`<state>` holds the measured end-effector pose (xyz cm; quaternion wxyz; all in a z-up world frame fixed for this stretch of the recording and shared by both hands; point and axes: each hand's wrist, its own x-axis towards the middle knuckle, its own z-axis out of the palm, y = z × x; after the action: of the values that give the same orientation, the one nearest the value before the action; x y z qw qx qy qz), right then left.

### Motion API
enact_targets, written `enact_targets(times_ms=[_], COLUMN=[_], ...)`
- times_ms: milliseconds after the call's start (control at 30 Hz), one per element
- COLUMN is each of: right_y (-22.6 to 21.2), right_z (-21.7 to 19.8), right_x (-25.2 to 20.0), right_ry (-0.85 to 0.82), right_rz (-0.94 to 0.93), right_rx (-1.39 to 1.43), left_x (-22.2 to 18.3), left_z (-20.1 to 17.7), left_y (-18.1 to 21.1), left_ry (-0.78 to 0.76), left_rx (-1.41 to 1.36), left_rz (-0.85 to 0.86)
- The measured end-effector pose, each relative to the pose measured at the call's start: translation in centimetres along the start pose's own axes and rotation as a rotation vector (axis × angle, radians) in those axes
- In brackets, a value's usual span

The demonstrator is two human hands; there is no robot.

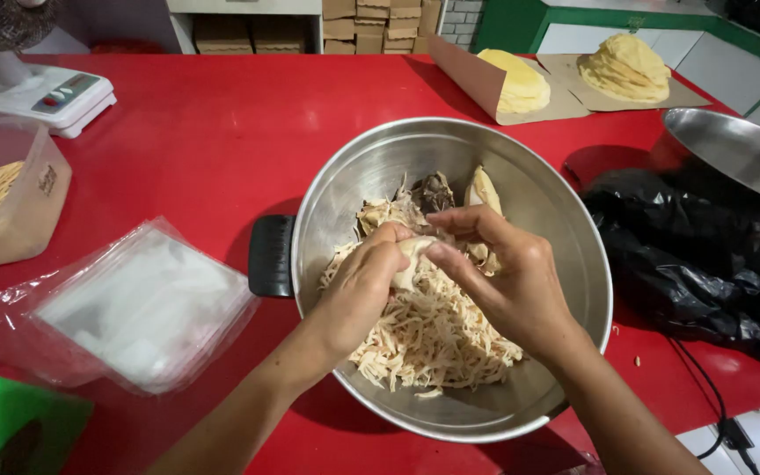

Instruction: Shredding cooked meat by hand into a large metal bowl

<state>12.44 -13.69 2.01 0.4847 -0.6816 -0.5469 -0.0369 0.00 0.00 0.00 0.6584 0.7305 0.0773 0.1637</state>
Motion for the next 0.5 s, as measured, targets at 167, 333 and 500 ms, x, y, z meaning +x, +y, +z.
enact_targets(times_ms=[167,333,500], right_y=[-0.3,-0.5,0.5], right_z=[0.1,0.0,0.4], right_x=[0.1,-0.1,-0.2], right_ry=[0.065,0.045,0.147], right_rz=[-0.028,0.031,-0.007], right_rx=[-0.053,-0.025,-0.238], left_x=[0.3,-0.1,-0.5], left_z=[0.2,0.5,0.8], left_y=[0.0,0.0,0.9], left_ry=[-0.007,-0.02,-0.043], left_rx=[-0.082,0.089,0.369], left_rz=[-0.043,-0.005,0.113])
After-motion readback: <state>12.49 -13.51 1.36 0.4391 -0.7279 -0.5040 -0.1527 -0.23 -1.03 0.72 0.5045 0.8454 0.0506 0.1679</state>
